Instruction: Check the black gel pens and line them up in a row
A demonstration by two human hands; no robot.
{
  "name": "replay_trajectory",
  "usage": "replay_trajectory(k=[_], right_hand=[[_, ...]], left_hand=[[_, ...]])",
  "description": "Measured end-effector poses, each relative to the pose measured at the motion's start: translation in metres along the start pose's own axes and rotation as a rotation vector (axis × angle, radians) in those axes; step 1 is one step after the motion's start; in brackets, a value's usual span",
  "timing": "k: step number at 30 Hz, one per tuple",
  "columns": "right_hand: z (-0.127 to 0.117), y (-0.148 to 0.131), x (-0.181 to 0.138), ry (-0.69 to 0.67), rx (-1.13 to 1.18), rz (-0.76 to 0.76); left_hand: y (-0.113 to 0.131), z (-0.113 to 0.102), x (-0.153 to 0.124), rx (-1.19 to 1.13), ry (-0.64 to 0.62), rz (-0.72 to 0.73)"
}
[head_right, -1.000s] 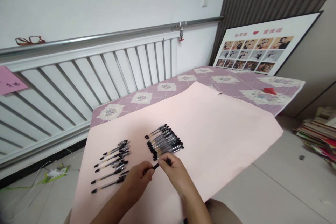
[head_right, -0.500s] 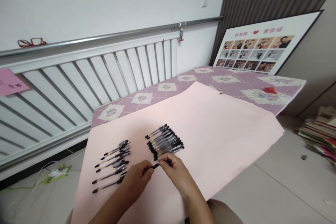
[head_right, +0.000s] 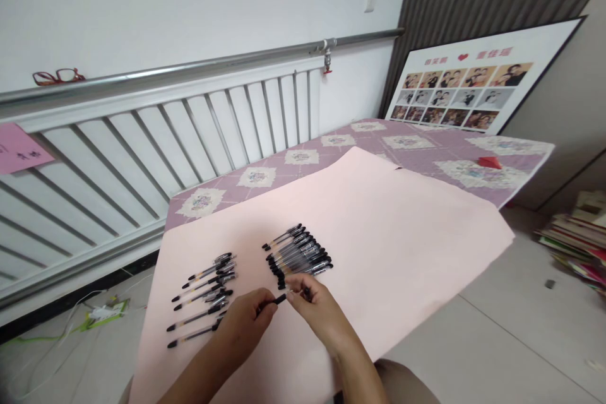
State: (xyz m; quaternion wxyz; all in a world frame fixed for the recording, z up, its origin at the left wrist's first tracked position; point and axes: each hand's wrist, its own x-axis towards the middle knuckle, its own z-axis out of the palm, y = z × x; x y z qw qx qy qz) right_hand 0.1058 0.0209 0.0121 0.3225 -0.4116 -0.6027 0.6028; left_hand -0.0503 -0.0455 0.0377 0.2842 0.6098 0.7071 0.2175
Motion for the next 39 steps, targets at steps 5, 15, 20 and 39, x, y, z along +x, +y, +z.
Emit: replay_trajectory(k=[5, 15, 20, 39], right_hand=[[0.001, 0.000, 0.001, 0.004, -0.049, -0.048], [-0.004, -0.002, -0.001, 0.004, 0.155, 0.102], [0.003, -0.001, 0.002, 0.018, 0.168, 0.120], [0.047, 0.011, 0.004, -0.127, -0.077, 0.004]], left_hand=[[0.001, 0.000, 0.000, 0.008, -0.001, 0.003], [-0.006, -0.010, -0.004, -0.090, -0.004, -0.016], [-0.010, -0.010, -0.007, -0.170, -0.002, -0.045], [-0.070, -0.031, -0.049, -0.297, 0.041, -0.205]])
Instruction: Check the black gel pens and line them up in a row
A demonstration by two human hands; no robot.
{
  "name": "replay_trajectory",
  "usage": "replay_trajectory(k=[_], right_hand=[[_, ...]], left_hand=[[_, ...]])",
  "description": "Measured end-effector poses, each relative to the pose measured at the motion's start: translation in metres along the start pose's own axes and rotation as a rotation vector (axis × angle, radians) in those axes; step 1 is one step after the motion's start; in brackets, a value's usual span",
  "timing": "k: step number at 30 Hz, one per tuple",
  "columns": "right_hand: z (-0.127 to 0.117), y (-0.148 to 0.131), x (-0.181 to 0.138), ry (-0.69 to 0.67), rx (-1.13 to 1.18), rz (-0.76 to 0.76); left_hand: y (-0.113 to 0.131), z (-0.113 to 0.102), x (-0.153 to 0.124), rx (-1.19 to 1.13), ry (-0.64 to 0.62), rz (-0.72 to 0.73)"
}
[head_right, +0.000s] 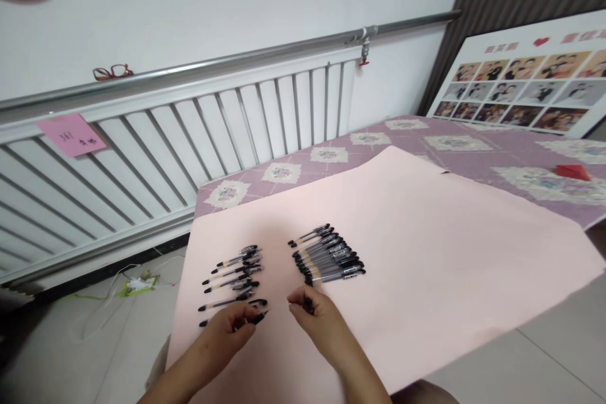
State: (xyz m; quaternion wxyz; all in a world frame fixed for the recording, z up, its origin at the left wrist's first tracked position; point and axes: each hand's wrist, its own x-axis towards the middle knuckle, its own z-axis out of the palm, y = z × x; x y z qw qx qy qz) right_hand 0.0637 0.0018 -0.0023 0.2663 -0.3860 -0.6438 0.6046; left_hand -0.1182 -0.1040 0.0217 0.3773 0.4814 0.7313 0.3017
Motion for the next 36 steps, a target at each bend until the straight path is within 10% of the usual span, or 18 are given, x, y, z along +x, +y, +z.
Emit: replay_trajectory(k=[20, 36], right_hand=[[0.060, -0.003, 0.000, -0.194, -0.980, -0.135], [0.054, 0.000, 0.002, -0.147, -0.891, -0.161]], left_hand=[[-0.036, -0.004, -0.019, 0.691, 0.049, 0.120], [-0.035, -0.001, -0.012, 0.699, 0.061, 0.147]])
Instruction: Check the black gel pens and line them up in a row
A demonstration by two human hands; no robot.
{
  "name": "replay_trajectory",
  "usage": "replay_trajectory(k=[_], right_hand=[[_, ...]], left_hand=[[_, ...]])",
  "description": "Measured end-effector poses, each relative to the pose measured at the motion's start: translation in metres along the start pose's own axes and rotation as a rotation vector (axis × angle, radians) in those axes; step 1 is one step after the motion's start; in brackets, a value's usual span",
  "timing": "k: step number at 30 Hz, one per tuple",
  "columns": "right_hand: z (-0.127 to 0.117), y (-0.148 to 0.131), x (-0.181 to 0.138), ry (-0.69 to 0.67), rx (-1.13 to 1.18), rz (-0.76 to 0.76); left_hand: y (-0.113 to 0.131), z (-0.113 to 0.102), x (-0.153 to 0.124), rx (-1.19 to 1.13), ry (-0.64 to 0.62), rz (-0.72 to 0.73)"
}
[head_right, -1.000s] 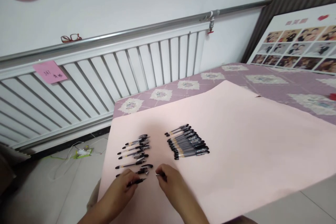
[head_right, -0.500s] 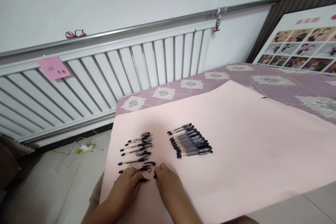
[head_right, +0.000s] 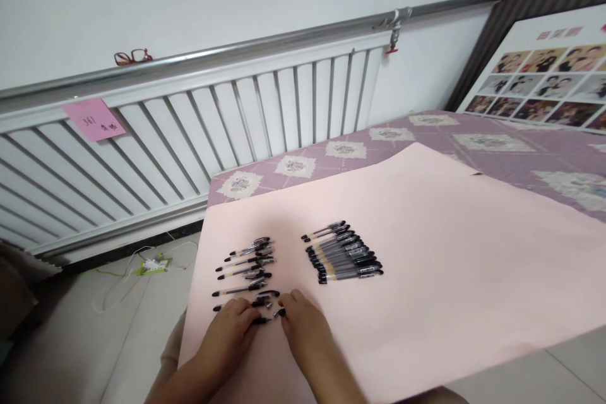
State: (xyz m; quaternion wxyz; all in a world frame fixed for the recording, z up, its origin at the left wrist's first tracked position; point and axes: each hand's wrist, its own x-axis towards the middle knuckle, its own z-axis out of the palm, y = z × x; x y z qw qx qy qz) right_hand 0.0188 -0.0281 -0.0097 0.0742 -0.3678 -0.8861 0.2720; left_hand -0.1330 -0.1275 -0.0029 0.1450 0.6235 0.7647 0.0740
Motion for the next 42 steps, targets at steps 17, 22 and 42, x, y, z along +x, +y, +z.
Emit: replay_trajectory(k=[17, 22, 42], right_hand=[[0.006, -0.012, 0.001, -0.006, -0.023, -0.020], [-0.004, -0.005, -0.002, 0.146, 0.156, -0.013], [-0.006, 0.001, -0.003, 0.115, -0.001, -0.063]], left_hand=[[0.002, 0.001, -0.001, -0.012, -0.014, -0.002], [0.004, -0.002, -0.001, -0.019, -0.010, -0.005], [0.009, -0.003, 0.001, -0.084, 0.005, 0.001]])
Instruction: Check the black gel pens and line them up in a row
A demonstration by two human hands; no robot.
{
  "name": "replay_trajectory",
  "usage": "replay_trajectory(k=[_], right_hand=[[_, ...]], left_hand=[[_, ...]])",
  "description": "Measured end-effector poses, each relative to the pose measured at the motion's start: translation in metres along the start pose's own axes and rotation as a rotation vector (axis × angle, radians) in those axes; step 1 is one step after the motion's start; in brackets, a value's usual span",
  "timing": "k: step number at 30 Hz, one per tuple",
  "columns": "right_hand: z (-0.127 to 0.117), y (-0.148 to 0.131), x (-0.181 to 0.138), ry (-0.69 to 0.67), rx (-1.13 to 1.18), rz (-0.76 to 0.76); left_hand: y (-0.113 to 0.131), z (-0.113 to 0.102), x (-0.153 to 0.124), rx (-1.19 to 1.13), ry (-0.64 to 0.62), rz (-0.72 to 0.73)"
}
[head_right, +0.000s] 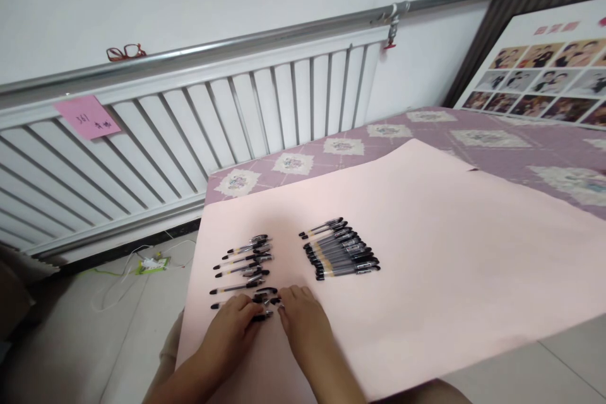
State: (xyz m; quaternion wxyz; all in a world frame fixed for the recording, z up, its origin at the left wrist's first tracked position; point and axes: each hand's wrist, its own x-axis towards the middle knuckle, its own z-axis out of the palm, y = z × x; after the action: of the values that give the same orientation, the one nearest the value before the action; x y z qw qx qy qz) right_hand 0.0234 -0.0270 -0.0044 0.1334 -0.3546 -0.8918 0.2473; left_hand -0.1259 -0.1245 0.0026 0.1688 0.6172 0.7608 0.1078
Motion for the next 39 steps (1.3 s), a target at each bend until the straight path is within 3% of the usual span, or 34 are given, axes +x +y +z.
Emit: replay_trajectory(k=[4, 10, 17, 25, 39], right_hand=[[-0.004, 0.000, -0.003, 0.029, -0.007, -0.049], [-0.005, -0.004, -0.007, -0.137, -0.039, -0.113], [-0.001, -0.017, -0.001, -0.212, -0.028, -0.144], [-0.001, 0.004, -0.005, -0.169, -0.083, -0.072], [0.012, 0.001, -0.001, -0.079, -0.101, -0.071]], left_hand=[[0.001, 0.000, 0.001, 0.012, -0.014, -0.012], [-0.001, 0.002, 0.000, -0.005, 0.004, 0.004], [0.000, -0.001, 0.000, -0.002, -0.009, -0.007], [-0.001, -0.003, -0.002, 0.017, -0.011, -0.010], [-0.004, -0.003, -0.002, -0.016, 0.069, 0.036]])
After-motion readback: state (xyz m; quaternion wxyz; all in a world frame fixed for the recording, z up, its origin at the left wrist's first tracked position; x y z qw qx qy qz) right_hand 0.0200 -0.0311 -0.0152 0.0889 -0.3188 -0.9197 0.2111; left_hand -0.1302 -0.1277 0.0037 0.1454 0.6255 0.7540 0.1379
